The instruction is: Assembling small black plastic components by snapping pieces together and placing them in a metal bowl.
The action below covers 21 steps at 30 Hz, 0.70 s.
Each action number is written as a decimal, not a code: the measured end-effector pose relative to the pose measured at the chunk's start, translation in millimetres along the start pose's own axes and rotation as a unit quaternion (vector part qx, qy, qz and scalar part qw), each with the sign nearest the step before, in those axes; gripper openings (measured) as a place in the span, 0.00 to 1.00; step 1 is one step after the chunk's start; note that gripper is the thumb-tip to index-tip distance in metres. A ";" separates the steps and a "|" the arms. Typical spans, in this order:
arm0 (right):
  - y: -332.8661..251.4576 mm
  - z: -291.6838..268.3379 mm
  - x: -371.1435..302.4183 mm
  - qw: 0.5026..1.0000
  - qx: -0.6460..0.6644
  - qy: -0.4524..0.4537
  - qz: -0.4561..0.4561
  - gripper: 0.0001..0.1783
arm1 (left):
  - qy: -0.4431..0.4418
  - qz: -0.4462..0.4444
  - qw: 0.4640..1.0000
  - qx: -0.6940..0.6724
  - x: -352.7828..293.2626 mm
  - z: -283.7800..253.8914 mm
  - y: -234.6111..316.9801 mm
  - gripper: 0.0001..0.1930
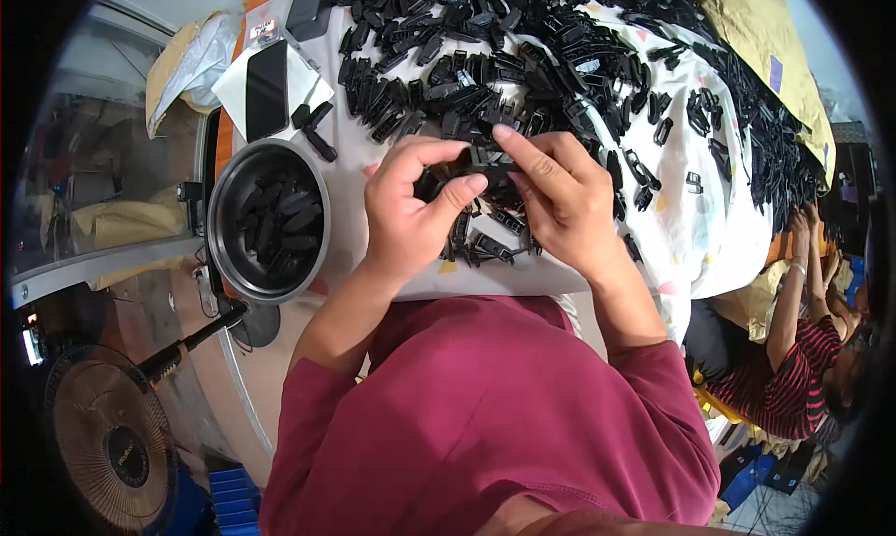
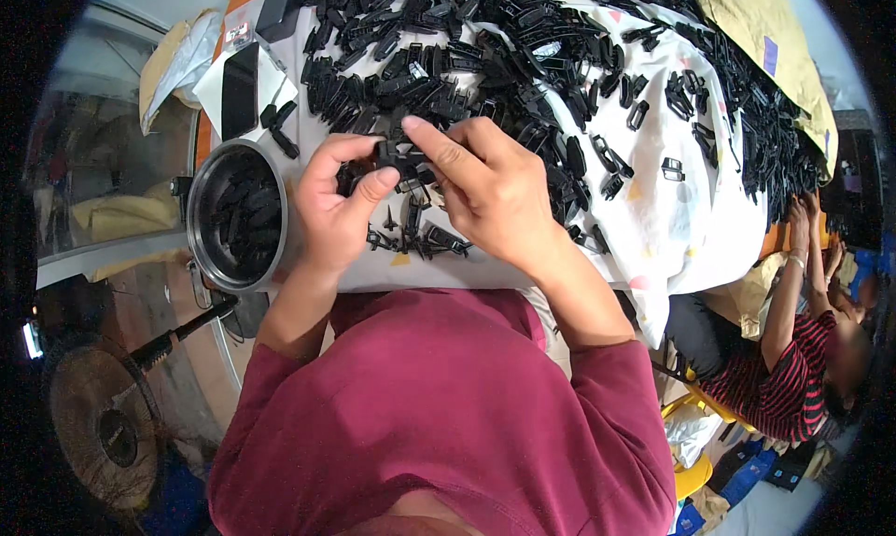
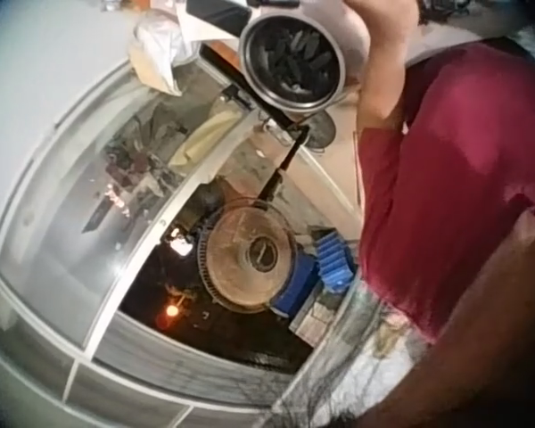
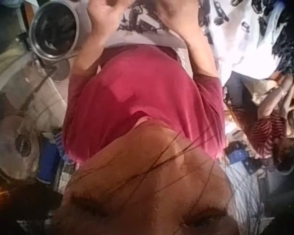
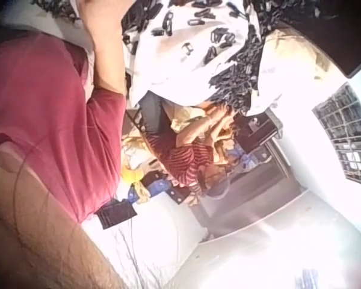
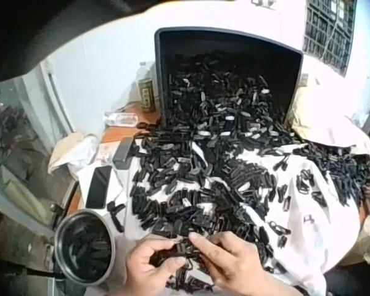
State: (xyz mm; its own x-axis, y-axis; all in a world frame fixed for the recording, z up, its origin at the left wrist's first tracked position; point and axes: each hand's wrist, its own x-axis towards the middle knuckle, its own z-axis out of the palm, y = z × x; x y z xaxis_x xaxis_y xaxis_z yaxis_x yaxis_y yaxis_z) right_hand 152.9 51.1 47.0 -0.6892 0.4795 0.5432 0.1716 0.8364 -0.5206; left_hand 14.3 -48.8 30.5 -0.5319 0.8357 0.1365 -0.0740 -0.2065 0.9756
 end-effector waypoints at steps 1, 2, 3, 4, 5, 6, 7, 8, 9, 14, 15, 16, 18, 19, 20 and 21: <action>1.2 -2.7 -2.0 1.000 -0.012 -0.023 -0.016 0.28 | -0.020 0.113 0.983 0.145 3.0 -4.5 3.9 0.13; 2.4 -2.7 -4.1 1.000 -0.013 -0.023 -0.014 0.28 | -0.038 0.223 0.932 0.284 5.9 -8.2 6.6 0.13; 4.5 -1.1 -7.0 0.998 -0.041 -0.027 -0.038 0.28 | -0.054 0.226 0.932 0.278 8.2 -10.0 7.2 0.13; 6.4 0.5 -9.1 0.995 -0.070 -0.032 -0.066 0.28 | -0.053 0.226 0.932 0.278 8.7 -11.3 5.9 0.13; 8.1 2.6 -11.1 0.994 -0.072 -0.037 -0.069 0.30 | -0.064 0.146 0.966 0.202 8.3 -12.8 2.3 0.13; 6.7 3.8 -13.0 0.994 -0.073 -0.037 -0.070 0.30 | -0.074 0.064 0.987 0.124 7.7 -13.8 -2.7 0.13; 3.7 5.8 -15.1 0.994 -0.082 -0.041 -0.053 0.30 | -0.064 0.021 0.996 0.056 7.9 -13.3 -9.3 0.12; 0.7 7.6 -16.6 0.994 -0.091 -0.044 -0.036 0.30 | -0.064 0.022 0.996 0.057 8.9 -14.1 -11.4 0.12; -1.3 9.1 -17.1 0.994 -0.103 -0.032 -0.035 0.31 | -0.063 0.090 0.986 0.124 10.8 -13.8 -10.1 0.12; 0.2 2.6 -17.3 0.989 -0.116 -0.075 -0.053 0.30 | -0.133 0.173 0.936 0.277 18.3 -22.4 0.0 0.12; -1.1 2.7 -17.3 0.990 -0.106 -0.070 -0.067 0.30 | -0.141 0.103 0.972 0.158 18.8 -22.2 -3.2 0.12; -5.2 7.3 -16.8 0.990 -0.102 -0.070 -0.072 0.30 | -0.142 0.033 0.988 0.041 17.8 -24.1 -4.6 0.11; -15.0 20.2 -18.7 0.993 -0.120 0.003 0.007 0.31 | -0.016 -0.166 0.969 -0.183 0.9 -3.3 -17.9 0.12; -11.4 27.5 -23.2 0.992 -0.122 0.037 0.005 0.29 | 0.000 -0.143 0.975 -0.169 -5.3 4.4 -25.3 0.13; -8.0 30.2 -24.1 0.992 -0.122 0.036 0.001 0.29 | 0.015 -0.121 0.980 -0.155 -8.9 9.6 -29.4 0.15; -4.8 32.0 -24.0 0.988 -0.137 0.062 -0.020 0.28 | 0.027 -0.081 0.989 -0.124 -9.2 12.4 -30.9 0.17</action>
State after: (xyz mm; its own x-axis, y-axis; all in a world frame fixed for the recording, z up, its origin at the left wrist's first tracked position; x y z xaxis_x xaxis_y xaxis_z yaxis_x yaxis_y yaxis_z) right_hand 146.1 27.0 15.4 -0.6103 0.4592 0.6455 0.3423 0.8877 -0.3078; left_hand 32.0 -43.8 1.1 -0.5390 0.8416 -0.0346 -0.3638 -0.1956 0.9107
